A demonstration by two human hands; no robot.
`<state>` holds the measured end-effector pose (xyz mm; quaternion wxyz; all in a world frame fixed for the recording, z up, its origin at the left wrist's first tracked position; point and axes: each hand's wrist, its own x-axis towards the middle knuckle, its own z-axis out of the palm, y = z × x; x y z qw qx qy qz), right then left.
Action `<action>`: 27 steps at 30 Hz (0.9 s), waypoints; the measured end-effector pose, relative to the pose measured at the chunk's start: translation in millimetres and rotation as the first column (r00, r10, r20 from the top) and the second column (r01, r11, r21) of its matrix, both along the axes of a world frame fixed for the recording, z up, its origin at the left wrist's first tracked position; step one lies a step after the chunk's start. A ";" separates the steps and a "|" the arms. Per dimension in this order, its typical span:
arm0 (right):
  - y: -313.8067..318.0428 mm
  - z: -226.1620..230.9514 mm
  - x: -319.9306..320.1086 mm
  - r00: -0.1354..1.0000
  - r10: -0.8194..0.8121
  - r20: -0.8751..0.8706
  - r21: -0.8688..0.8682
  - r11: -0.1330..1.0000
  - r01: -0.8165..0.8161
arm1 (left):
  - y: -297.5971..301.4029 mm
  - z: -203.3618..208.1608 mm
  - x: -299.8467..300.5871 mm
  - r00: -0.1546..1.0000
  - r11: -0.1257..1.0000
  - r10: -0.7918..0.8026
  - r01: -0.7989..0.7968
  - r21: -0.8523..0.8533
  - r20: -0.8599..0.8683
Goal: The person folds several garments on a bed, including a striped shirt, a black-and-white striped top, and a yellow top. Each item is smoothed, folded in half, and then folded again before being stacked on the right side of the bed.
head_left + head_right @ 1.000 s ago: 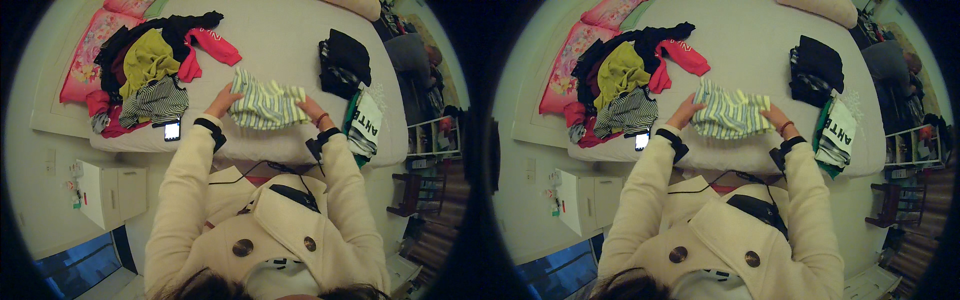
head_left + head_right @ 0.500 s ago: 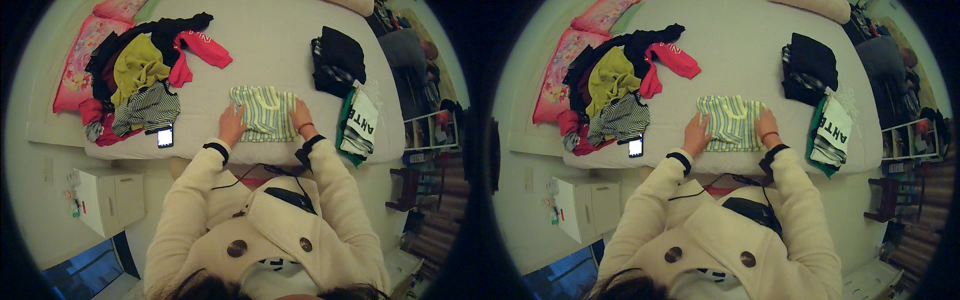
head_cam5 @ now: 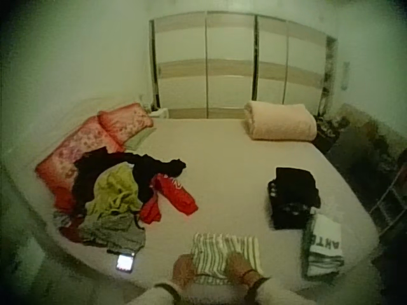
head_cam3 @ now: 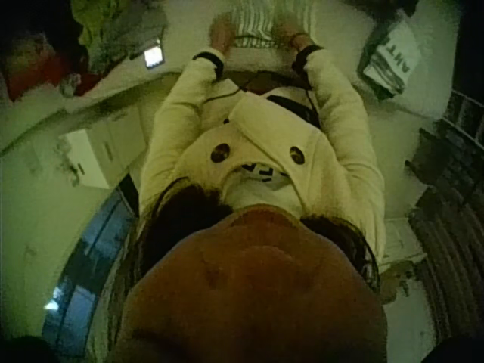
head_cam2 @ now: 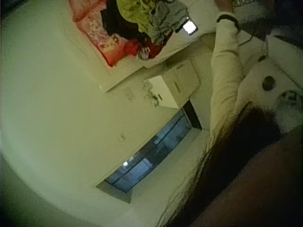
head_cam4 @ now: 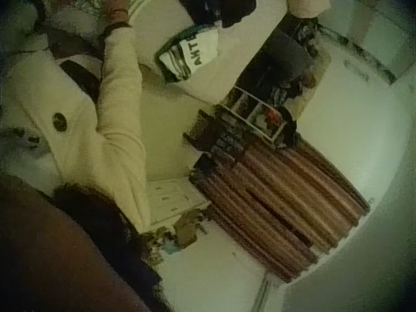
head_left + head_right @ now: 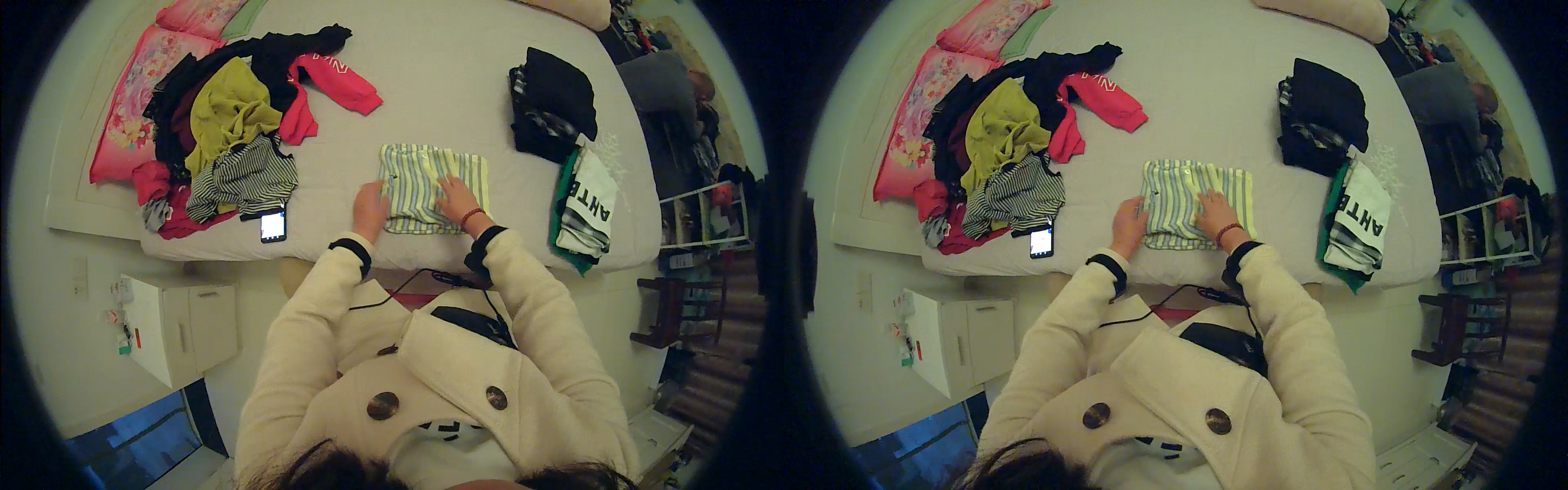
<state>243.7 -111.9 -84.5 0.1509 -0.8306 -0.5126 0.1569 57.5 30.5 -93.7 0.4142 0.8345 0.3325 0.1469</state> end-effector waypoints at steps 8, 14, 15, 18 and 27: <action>7.8 -6.9 -30.1 0.914 0.106 -0.390 -0.068 0.987 -0.144 | -0.2 13.7 9.5 0.963 0.503 0.260 -0.067 -0.862 0.077; -1.0 19.7 20.4 0.459 -0.266 -0.848 -0.039 0.894 0.446 | -57.1 57.7 69.7 0.982 0.954 -0.147 0.172 -0.244 0.120; -9.3 21.0 31.5 0.618 -0.224 -0.754 0.043 0.921 0.387 | -68.7 58.0 77.0 0.959 0.900 -0.242 0.278 -0.336 0.145; -40.3 4.5 52.9 0.542 -0.231 -0.808 0.142 0.816 0.560 | -80.1 47.1 77.7 0.924 0.922 -0.338 0.363 -0.136 0.180; -73.2 -45.3 62.5 0.605 -0.553 -0.574 -0.014 0.745 0.667 | -93.3 10.0 57.3 0.998 0.694 -0.067 0.057 -0.718 0.015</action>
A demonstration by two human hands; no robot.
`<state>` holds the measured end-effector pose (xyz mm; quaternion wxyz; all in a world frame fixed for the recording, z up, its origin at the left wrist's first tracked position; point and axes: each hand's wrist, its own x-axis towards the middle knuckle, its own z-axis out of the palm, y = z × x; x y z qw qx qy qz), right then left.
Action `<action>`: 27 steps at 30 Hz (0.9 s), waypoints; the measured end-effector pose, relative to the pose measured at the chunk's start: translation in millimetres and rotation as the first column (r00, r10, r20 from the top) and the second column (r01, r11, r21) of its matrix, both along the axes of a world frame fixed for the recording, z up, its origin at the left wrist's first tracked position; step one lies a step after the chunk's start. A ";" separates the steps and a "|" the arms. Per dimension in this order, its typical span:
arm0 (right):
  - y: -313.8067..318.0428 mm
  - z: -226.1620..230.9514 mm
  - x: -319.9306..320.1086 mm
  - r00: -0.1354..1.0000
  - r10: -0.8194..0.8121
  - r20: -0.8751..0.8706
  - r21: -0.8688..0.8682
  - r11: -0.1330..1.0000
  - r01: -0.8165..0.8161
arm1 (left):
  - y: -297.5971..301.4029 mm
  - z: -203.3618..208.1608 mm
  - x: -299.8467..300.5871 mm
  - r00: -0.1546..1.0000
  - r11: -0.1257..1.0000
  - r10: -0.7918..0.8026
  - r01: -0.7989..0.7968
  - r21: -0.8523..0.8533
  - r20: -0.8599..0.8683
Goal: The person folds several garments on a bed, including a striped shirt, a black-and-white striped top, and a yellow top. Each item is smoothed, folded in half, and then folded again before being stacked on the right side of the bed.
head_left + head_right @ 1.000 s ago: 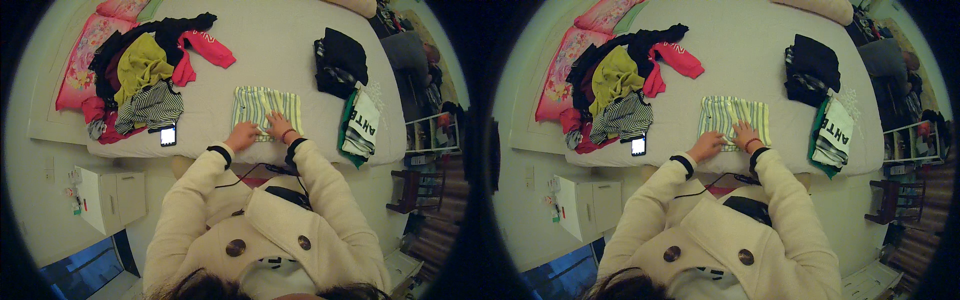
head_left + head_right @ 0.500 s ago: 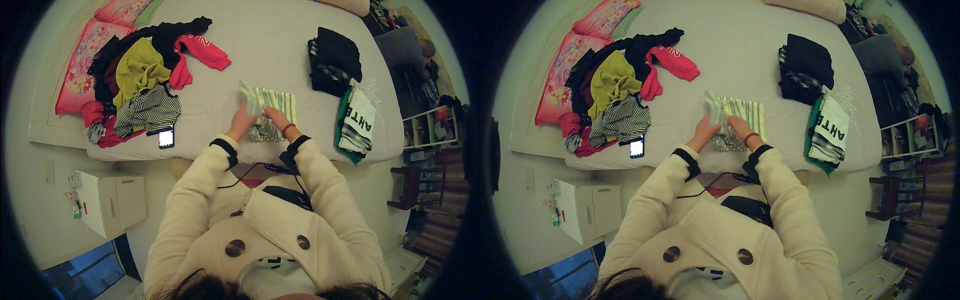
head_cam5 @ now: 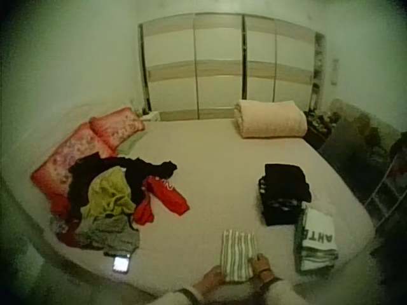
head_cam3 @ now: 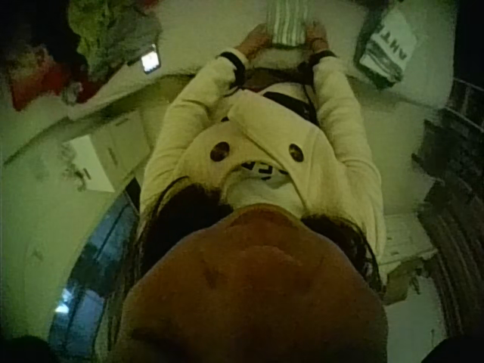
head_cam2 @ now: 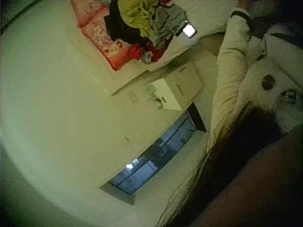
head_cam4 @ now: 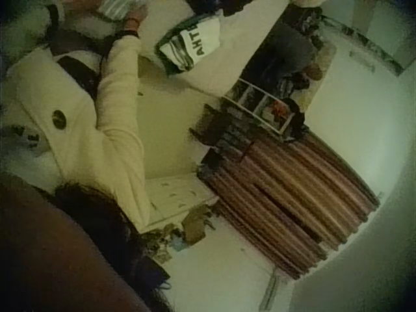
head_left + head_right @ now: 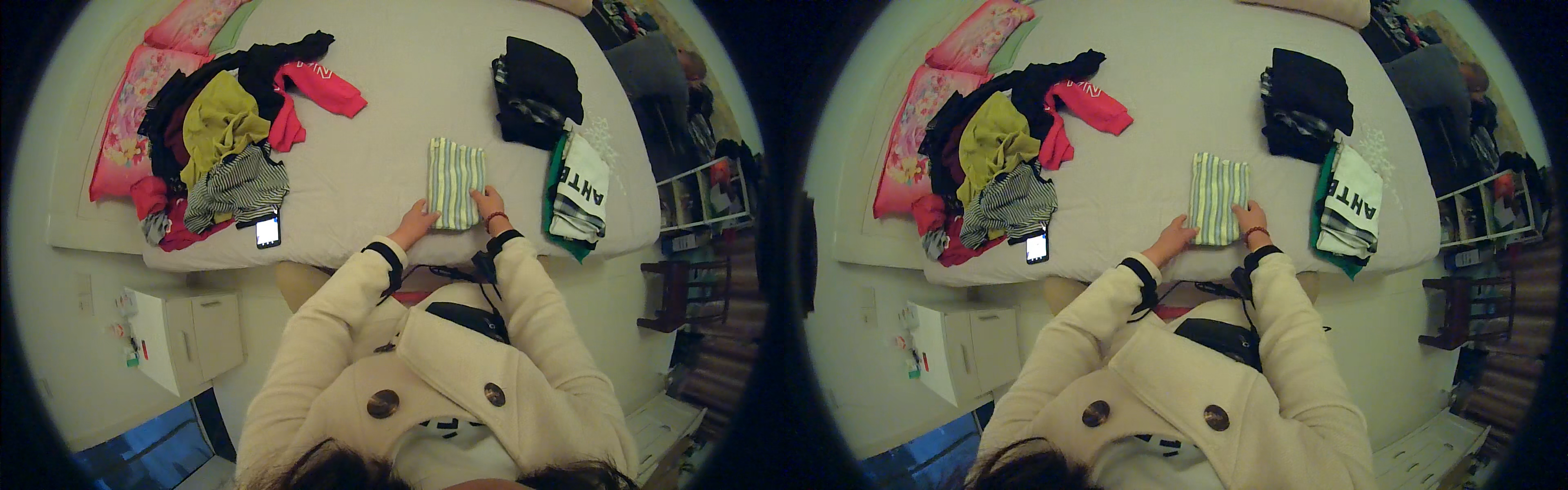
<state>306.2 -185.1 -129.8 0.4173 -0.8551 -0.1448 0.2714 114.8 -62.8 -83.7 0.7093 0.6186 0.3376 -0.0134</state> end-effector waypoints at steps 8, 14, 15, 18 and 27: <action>2.7 42.7 -15.0 0.757 0.132 -0.640 0.267 0.962 0.058 | 9.0 16.0 -5.3 0.997 0.868 0.015 0.025 -0.496 0.077; -29.7 75.2 0.4 0.698 0.080 -0.711 0.241 0.961 0.135 | -5.2 55.0 2.9 0.959 0.845 -0.257 0.283 -0.453 0.120; -41.4 89.3 11.9 0.744 0.196 -0.639 0.340 0.939 0.044 | -9.6 55.1 5.7 0.946 0.868 -0.310 0.323 -0.377 0.096; -86.7 145.8 55.0 0.879 0.280 -0.386 0.361 0.923 -0.135 | -22.5 36.1 13.3 0.866 0.864 -0.497 0.487 0.130 0.052; -222.9 261.3 138.1 0.985 0.052 -0.165 0.534 0.844 0.045 | -20.8 -20.5 14.1 0.486 0.142 -0.777 0.754 0.642 -0.399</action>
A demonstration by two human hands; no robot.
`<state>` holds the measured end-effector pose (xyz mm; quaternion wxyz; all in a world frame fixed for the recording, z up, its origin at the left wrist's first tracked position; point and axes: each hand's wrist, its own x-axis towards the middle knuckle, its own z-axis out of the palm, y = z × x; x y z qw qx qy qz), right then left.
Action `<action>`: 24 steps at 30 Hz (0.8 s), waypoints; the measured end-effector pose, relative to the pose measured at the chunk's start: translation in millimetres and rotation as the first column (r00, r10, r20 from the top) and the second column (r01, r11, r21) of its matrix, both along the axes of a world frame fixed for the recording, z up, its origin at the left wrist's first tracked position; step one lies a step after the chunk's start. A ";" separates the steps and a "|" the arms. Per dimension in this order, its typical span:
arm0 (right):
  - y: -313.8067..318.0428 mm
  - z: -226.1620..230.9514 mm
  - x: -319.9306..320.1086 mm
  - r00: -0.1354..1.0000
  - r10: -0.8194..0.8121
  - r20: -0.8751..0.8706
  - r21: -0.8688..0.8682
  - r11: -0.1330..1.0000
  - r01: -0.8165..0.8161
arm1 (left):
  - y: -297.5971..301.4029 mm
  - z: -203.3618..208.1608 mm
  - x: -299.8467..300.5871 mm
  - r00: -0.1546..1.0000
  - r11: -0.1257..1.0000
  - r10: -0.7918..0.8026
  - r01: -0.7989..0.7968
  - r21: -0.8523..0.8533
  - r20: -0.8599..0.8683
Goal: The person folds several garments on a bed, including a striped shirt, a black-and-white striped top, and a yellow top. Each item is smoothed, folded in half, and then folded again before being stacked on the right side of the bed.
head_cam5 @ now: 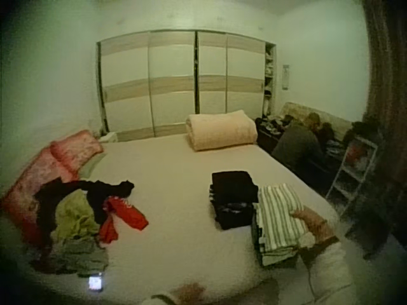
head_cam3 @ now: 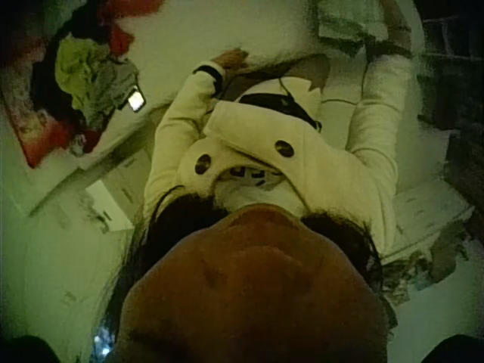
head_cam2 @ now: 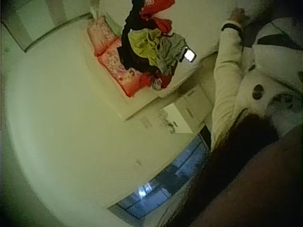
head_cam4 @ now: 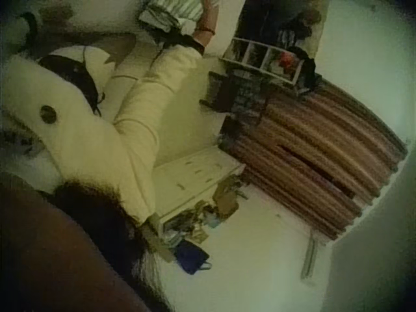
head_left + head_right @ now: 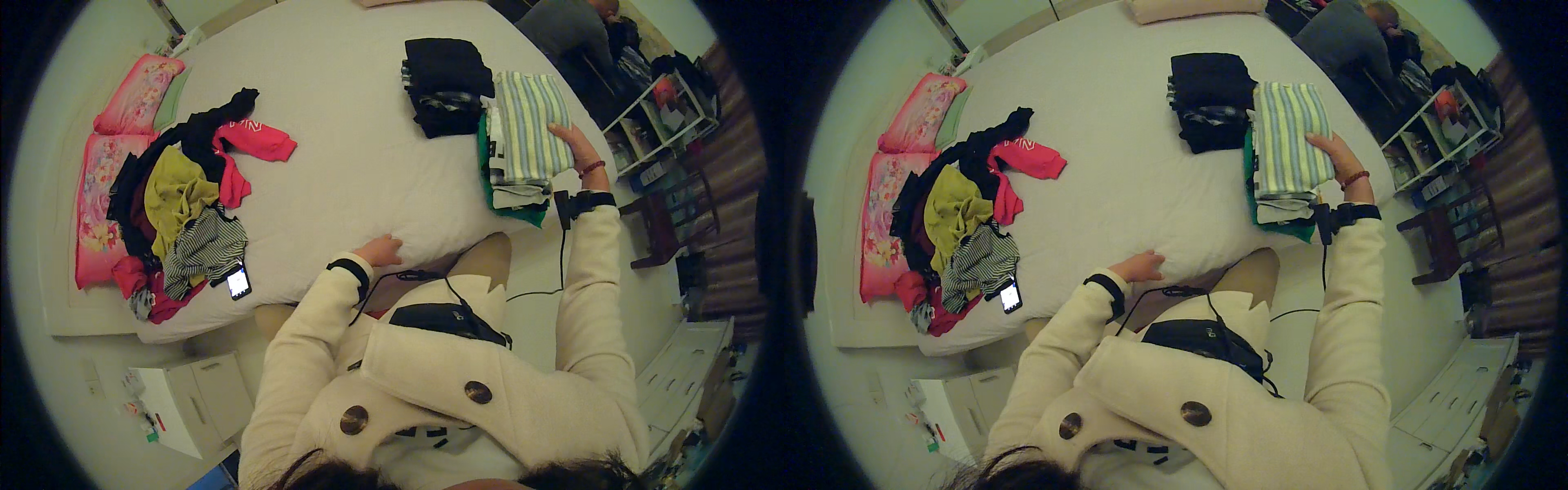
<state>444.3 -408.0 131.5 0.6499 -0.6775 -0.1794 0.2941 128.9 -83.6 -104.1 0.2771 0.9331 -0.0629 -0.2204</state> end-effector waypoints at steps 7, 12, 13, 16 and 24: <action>-7.0 -131.6 8.1 0.822 0.173 0.543 -0.797 0.414 0.439 | 1.4 22.5 -6.0 0.993 0.996 0.081 -0.083 -0.030 -0.081; 51.7 -136.4 -53.3 0.588 0.371 0.719 -0.692 0.309 0.652 | 0.1 21.7 -6.0 0.990 0.998 0.053 -0.055 -0.006 -0.134; 64.0 -138.9 -75.4 0.612 0.423 0.668 -0.738 0.272 0.618 | 0.0 21.2 -5.8 0.990 0.999 0.047 -0.050 -0.013 -0.130; 67.8 -132.3 -92.1 0.595 0.550 0.586 -0.778 0.175 0.604 | 1.1 21.7 -6.9 0.990 0.998 0.044 -0.048 -0.030 -0.137; 29.0 -122.4 -66.8 0.740 0.505 0.445 -0.874 0.063 0.482 | 7.6 27.8 -22.0 0.990 0.996 0.079 -0.084 -0.040 -0.117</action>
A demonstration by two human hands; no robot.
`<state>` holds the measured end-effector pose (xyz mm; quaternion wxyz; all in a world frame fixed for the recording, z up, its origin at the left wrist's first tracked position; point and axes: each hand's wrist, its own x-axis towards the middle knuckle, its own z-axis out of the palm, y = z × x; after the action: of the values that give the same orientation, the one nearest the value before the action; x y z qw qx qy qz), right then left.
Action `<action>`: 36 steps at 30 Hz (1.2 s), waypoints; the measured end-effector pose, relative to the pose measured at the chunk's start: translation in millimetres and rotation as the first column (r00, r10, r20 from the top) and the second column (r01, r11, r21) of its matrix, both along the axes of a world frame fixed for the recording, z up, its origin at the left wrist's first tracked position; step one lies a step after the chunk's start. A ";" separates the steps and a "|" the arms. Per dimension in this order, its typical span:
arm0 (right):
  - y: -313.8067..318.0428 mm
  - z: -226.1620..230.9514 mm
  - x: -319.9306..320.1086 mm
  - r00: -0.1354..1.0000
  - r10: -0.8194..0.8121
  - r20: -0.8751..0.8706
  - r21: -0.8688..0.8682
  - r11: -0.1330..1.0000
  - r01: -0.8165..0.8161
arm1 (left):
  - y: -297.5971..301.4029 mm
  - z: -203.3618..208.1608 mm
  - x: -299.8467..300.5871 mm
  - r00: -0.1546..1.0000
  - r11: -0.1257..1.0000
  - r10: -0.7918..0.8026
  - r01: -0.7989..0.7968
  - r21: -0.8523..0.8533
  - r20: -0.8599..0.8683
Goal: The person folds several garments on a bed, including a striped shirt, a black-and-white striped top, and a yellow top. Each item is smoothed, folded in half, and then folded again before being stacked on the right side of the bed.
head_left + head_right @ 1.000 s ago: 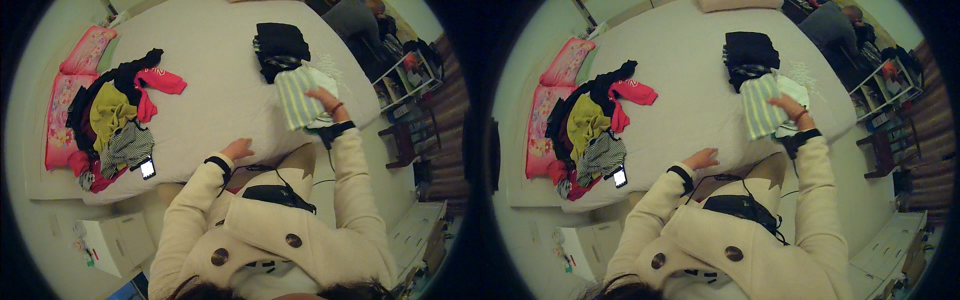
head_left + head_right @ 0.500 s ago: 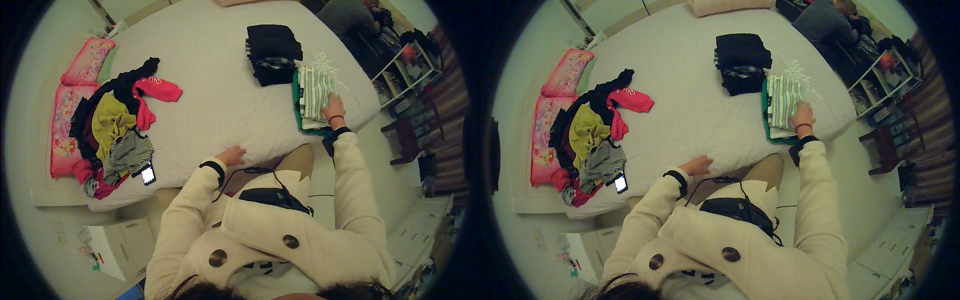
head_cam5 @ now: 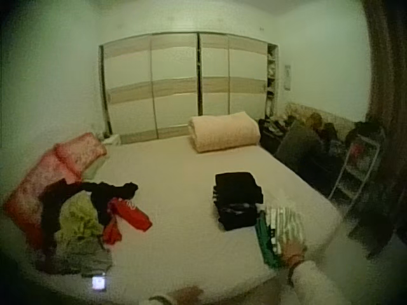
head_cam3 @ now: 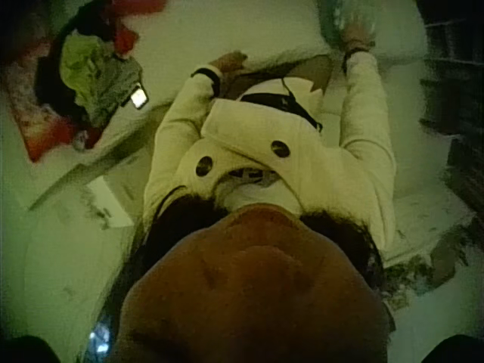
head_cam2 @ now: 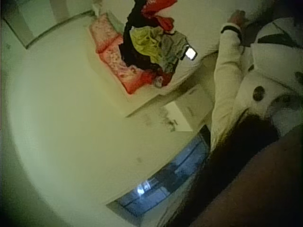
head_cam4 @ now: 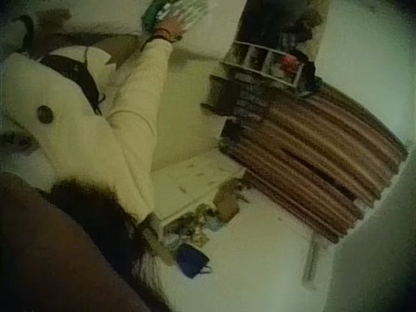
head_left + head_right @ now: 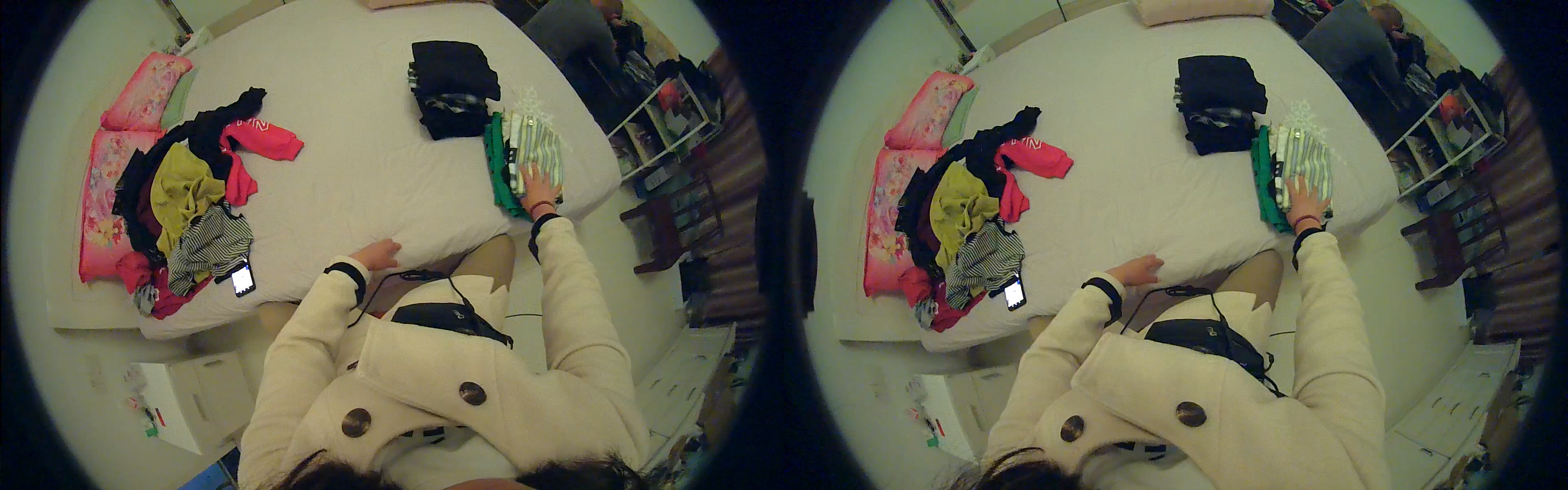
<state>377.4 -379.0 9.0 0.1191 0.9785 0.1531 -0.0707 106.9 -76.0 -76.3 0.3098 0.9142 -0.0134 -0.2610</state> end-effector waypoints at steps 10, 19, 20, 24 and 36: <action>45.9 -16.6 29.4 0.992 0.045 -0.120 0.096 0.995 -0.033 | 6.8 -10.6 -7.0 0.999 0.999 0.006 -0.005 -0.050 0.034; 219.2 -40.1 -40.3 0.589 0.581 -0.561 0.542 0.796 -0.269 | 48.6 -19.2 -17.2 0.946 0.882 0.325 -0.295 -0.367 0.021; 234.1 -47.9 -73.8 0.534 0.519 -0.668 0.476 0.849 -0.229 | 63.8 -18.5 -23.5 0.903 0.852 0.428 -0.393 -0.347 0.028; 263.7 -76.8 -168.8 0.670 0.411 -0.618 0.117 0.891 -0.438 | 144.0 -1.1 -65.4 0.595 0.660 0.682 -0.751 -0.007 0.425; 277.5 -77.9 -163.4 0.716 0.353 -0.603 0.065 0.916 -0.397 | 341.8 29.6 -258.0 -0.782 -0.679 0.613 -0.595 -0.431 0.113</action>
<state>214.1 -101.5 -68.8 0.1097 0.8480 0.3752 -0.3578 -151.1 265.8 -46.7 0.3569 0.3667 0.7570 0.4063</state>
